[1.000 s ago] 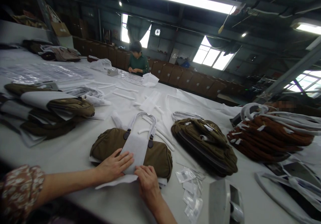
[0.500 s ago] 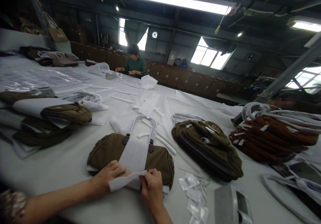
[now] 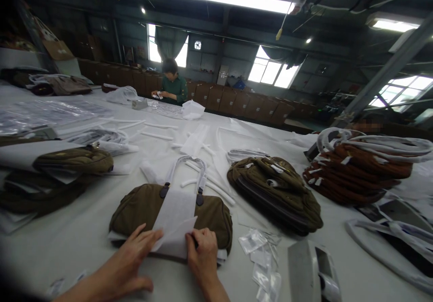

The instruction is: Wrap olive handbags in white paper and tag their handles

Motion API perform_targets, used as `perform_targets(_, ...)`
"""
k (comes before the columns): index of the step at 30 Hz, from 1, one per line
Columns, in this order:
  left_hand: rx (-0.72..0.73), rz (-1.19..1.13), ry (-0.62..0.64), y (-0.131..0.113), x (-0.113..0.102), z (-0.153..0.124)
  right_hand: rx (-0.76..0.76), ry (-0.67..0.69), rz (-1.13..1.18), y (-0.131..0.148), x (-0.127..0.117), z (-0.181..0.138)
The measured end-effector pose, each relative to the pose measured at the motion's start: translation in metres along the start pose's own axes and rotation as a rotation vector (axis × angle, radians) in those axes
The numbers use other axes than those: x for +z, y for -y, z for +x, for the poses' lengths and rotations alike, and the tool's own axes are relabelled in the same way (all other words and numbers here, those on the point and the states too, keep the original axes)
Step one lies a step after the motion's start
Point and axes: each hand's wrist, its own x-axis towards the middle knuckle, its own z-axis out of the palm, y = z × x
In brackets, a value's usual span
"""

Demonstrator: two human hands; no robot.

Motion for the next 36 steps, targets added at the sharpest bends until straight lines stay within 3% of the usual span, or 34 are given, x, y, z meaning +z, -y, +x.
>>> perform_targets(8,-0.28,0.144,-0.273,0.005,0.007,0.031,0.032,-0.061,0.053,0.0,0.001,-0.002)
perform_targets(12,-0.383,0.242,-0.211,-0.003,0.01,0.041,0.049,-0.136,-0.037,0.003,0.007,0.001)
perform_targets(15,-0.408,0.258,-0.166,-0.006,0.009,0.044,-0.159,-0.212,-0.207,0.011,0.007,0.005)
perform_targets(17,-0.413,0.261,-0.149,-0.005,0.009,0.044,-0.351,-0.142,-0.286,0.018,0.005,0.009)
perform_targets(19,-0.423,0.254,-0.133,-0.004,0.01,0.045,-0.462,0.024,-0.3,0.023,0.003,0.012)
perform_targets(22,-0.421,0.218,-0.119,-0.002,0.009,0.045,-0.439,0.238,-0.277,0.028,0.001,0.015)
perform_targets(26,-0.335,0.265,-0.174,-0.003,0.007,0.043,-0.356,0.328,-0.247,0.028,0.001,0.015)
perform_targets(30,-0.016,0.515,-0.309,-0.007,0.015,0.038,-0.323,0.369,-0.226,0.025,0.002,0.015)
perform_targets(33,0.185,0.567,-0.227,-0.006,0.029,0.033,-0.336,0.389,-0.217,0.021,0.005,0.016)
perform_targets(36,0.168,0.602,-0.187,-0.003,0.043,0.03,-0.334,0.391,-0.2,0.023,0.01,0.016)
